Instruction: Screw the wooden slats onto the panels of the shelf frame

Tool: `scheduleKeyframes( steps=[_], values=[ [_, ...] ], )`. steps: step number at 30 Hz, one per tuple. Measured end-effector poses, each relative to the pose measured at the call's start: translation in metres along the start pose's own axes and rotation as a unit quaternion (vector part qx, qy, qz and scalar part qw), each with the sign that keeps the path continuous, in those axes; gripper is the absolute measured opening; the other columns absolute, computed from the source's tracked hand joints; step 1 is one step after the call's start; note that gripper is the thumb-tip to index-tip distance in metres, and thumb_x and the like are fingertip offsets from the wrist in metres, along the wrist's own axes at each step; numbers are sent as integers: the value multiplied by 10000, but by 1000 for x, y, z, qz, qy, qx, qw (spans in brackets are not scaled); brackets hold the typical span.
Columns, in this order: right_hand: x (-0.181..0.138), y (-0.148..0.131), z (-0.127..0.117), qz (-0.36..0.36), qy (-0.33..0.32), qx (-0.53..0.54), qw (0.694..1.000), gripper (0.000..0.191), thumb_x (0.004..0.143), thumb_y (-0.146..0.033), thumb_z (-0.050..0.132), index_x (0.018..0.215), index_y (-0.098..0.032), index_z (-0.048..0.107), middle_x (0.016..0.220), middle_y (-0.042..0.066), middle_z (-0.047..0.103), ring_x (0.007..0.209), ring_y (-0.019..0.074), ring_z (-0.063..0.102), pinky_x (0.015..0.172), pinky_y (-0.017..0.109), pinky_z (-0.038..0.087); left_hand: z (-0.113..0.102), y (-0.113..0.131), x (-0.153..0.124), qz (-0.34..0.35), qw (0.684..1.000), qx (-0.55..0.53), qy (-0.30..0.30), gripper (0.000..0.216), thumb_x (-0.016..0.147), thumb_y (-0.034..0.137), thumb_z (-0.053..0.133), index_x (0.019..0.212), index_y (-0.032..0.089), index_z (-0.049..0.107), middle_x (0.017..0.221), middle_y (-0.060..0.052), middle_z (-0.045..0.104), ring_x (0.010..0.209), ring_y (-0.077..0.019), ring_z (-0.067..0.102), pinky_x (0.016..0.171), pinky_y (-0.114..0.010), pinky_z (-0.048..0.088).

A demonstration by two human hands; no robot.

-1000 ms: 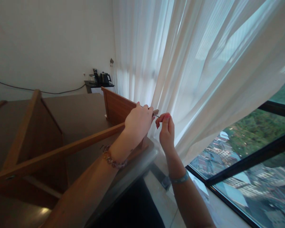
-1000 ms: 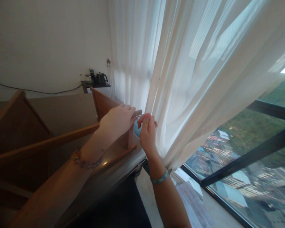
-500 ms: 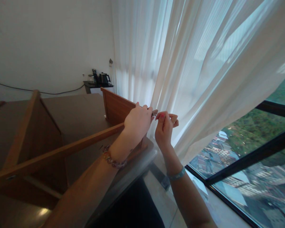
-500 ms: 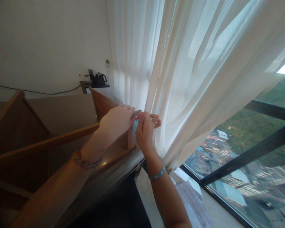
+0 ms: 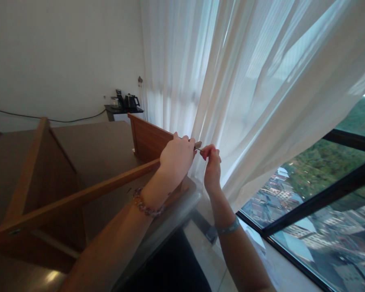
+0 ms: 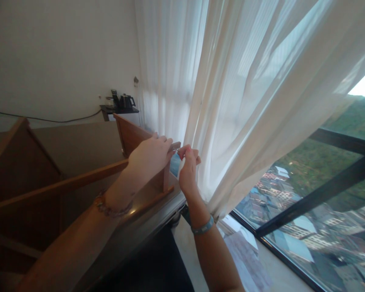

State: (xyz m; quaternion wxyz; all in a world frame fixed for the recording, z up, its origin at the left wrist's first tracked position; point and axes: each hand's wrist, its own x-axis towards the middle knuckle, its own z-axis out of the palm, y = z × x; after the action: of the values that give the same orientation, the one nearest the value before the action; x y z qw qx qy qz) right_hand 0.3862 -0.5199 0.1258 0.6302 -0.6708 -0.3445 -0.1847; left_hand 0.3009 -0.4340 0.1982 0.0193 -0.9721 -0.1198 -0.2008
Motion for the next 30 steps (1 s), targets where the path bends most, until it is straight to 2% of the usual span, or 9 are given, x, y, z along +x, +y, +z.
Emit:
scheduleKeyframes(
  steps=[7,10,13,15,17,20,25,28,30],
  values=[
    [10,-9,-18,-50,-88,-115,988,462,1009,-433,155,724,-232,459,743,11,499,843,183,469,886,422,285,-1,0,-1,-4,1000,3,0,291,980,313,412,1090,130,611,1052,-127,647,1102,-296,571,775,-346,513],
    [14,-10,-27,-54,-149,-98,982,427,1001,-469,195,774,-244,478,765,13,504,844,184,474,902,423,320,-1,0,-1,-1,1000,6,5,299,983,314,405,1086,125,612,1038,-129,649,1084,-300,583,764,-350,513],
    [18,-9,-35,31,-227,54,972,336,973,-504,295,854,-257,490,798,7,515,816,164,506,846,371,420,0,0,-1,2,1000,5,8,296,984,307,399,1083,128,613,1039,-126,651,1087,-308,580,754,-354,509],
    [19,-9,-37,123,-256,169,944,295,943,-522,371,897,-261,500,831,7,552,796,153,543,771,335,476,2,0,-1,1,1000,3,10,289,983,301,400,1083,133,612,1043,-124,653,1089,-307,581,741,-347,506],
    [19,-11,-37,206,-267,240,910,286,920,-527,438,883,-256,520,863,16,599,762,145,572,713,315,513,3,-1,0,2,1000,4,9,277,980,284,401,1082,132,610,1050,-128,652,1097,-304,577,744,-335,501],
    [15,-16,-35,288,-247,329,865,261,919,-472,509,816,-238,562,844,11,642,724,114,598,727,273,554,4,-2,1,9,1000,7,8,280,979,272,395,1087,122,606,1046,-136,650,1110,-303,570,755,-326,498],
    [9,-28,-33,393,-142,469,778,89,917,-270,588,895,-211,650,888,-12,708,827,61,674,747,151,587,4,-2,1,5,1000,-2,9,282,982,296,397,1091,144,607,1057,-119,649,1108,-294,574,786,-342,504],
    [7,-32,-34,415,-104,494,757,120,939,-225,554,942,-200,671,955,-10,730,881,41,689,759,104,584,3,-2,0,-1,1000,-8,7,287,984,302,389,1095,150,606,1069,-119,650,1101,-286,577,806,-347,500],
    [5,-31,-34,413,-102,498,755,105,929,-208,570,944,-207,673,952,-24,736,884,24,690,769,77,572,2,-1,-1,-1,1000,-7,4,284,984,294,389,1100,150,604,1080,-123,649,1096,-282,579,807,-345,499]
  ],
)
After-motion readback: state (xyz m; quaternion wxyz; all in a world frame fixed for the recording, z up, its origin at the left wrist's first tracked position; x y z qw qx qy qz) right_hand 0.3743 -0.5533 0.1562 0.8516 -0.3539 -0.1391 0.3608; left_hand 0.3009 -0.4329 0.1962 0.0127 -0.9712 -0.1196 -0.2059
